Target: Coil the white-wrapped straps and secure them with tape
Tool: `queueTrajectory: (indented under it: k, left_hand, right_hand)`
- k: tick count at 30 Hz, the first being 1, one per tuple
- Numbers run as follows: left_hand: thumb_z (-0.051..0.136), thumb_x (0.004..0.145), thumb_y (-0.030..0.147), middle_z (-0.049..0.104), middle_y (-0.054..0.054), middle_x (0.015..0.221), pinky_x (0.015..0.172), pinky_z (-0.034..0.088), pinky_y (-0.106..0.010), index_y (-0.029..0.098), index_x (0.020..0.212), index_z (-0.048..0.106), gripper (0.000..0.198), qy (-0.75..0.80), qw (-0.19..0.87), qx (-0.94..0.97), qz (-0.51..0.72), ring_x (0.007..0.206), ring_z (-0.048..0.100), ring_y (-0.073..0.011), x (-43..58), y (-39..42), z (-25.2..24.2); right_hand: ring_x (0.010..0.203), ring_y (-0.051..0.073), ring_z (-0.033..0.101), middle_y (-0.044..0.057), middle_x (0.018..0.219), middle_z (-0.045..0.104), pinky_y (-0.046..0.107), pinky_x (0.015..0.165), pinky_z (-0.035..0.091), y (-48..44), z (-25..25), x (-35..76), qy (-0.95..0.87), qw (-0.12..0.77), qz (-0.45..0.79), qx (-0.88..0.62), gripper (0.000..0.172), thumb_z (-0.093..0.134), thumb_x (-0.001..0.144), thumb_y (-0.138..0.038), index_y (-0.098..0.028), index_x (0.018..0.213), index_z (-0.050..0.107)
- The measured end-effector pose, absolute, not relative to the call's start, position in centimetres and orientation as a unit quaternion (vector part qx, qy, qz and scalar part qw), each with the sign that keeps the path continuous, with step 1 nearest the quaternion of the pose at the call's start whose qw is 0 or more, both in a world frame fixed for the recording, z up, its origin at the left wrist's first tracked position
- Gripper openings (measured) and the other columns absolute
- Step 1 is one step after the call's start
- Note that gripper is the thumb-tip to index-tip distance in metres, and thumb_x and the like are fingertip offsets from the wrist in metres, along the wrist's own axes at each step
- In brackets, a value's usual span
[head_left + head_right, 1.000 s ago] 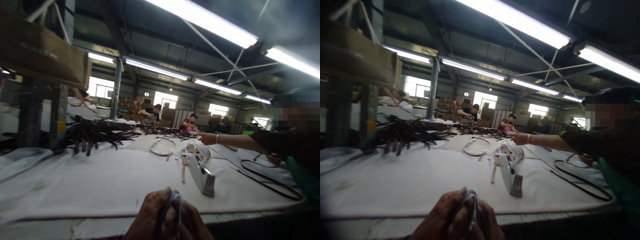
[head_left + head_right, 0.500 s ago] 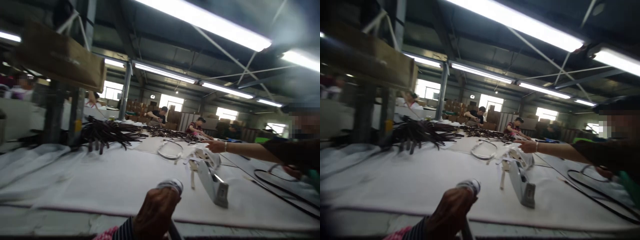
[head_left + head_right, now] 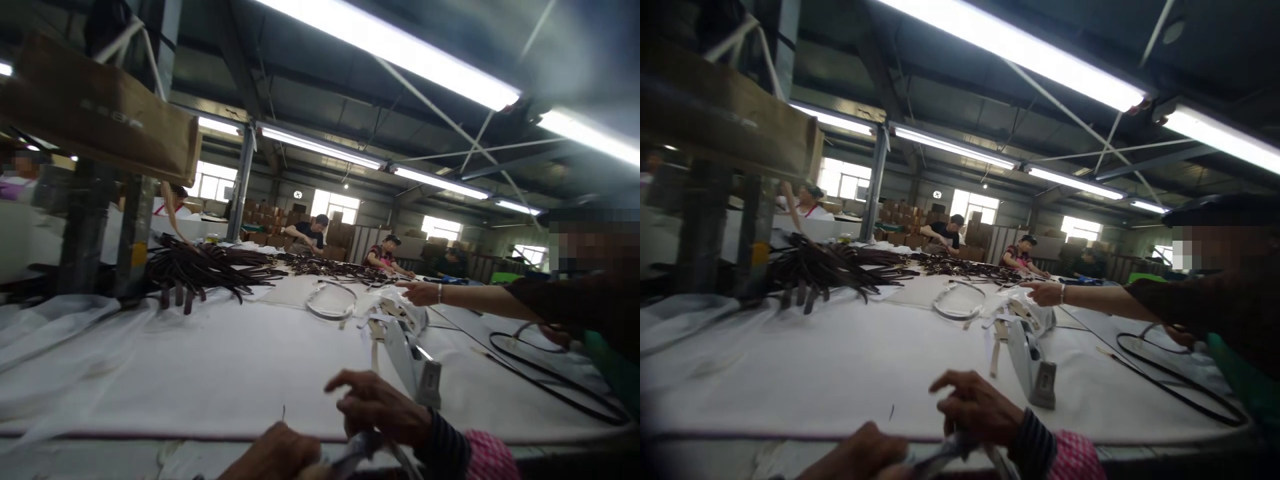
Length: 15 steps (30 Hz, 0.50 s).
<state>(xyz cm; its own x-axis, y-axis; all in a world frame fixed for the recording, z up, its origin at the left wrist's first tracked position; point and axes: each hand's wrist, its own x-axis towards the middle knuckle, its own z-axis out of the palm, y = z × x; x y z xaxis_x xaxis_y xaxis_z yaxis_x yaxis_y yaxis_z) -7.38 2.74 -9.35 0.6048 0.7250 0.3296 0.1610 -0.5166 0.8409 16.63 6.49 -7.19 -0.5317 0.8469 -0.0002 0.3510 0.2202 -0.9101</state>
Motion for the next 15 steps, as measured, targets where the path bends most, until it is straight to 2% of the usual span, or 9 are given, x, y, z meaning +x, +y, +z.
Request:
queueTrajectory:
  k: [1,2,5,7,10,15]
  left_hand:
    - [0.070,0.075,0.057,0.059,0.000,0.055,0.047,0.039,-0.021,0.024,0.057,0.065,0.038,0.309,0.419,0.780,0.348,0.052,0.047,-0.0161,-7.4,2.8,-8.6]
    - [0.066,0.075,0.060,0.059,-0.001,0.054,0.044,0.040,-0.022,0.023,0.059,0.066,0.040,0.338,0.437,0.760,0.343,0.050,0.047,-0.0170,-7.4,3.0,-7.8]
    - [0.053,0.085,0.058,0.050,0.002,0.044,0.035,0.028,-0.020,0.019,0.063,0.063,0.047,0.379,0.534,0.665,0.359,0.038,0.038,-0.0130,-7.4,4.9,-6.2]
    - [0.059,0.086,0.051,0.047,0.004,0.046,0.038,0.025,-0.016,0.015,0.069,0.061,0.040,0.358,0.605,0.579,0.412,0.038,0.037,-0.0083,-7.5,7.1,-5.7]
    - [0.074,0.078,0.046,0.048,0.006,0.054,0.042,0.029,-0.013,0.013,0.075,0.063,0.035,0.320,0.640,0.479,0.509,0.044,0.039,-0.0056,-7.9,11.4,-6.3]
    - [0.081,0.068,0.048,0.052,0.003,0.054,0.039,0.034,-0.016,0.013,0.073,0.063,0.040,0.360,0.620,0.429,0.549,0.042,0.042,-0.0073,-7.9,18.3,-11.8]
  right_hand:
    - [0.046,0.011,0.056,0.003,0.077,0.070,0.019,0.043,0.038,8.6,-6.5,16.5,-0.738,0.262,0.469,-0.408,0.053,0.060,0.090,-0.042,-0.016,0.135,0.051]
    - [0.047,0.011,0.059,0.005,0.084,0.072,0.018,0.042,0.039,10.8,-5.6,16.4,-0.735,0.290,0.433,-0.434,0.058,0.058,0.090,-0.034,-0.017,0.143,0.042]
    - [0.052,0.008,0.062,0.007,0.100,0.072,0.014,0.044,0.039,17.5,-3.1,16.6,-0.700,0.367,0.334,-0.514,0.069,0.052,0.088,-0.013,-0.022,0.152,0.028]
    - [0.047,0.008,0.061,0.007,0.093,0.073,0.014,0.044,0.040,20.8,-2.2,16.6,-0.683,0.371,0.319,-0.543,0.076,0.051,0.086,-0.007,-0.022,0.155,0.022]
    - [0.044,0.010,0.061,0.004,0.083,0.073,0.016,0.044,0.044,24.0,-1.9,16.0,-0.667,0.362,0.315,-0.570,0.084,0.052,0.084,-0.006,-0.020,0.157,0.014]
    - [0.047,0.009,0.061,0.006,0.092,0.074,0.016,0.047,0.047,27.3,-1.5,16.2,-0.642,0.407,0.264,-0.594,0.085,0.047,0.091,-0.011,-0.025,0.158,-0.003]
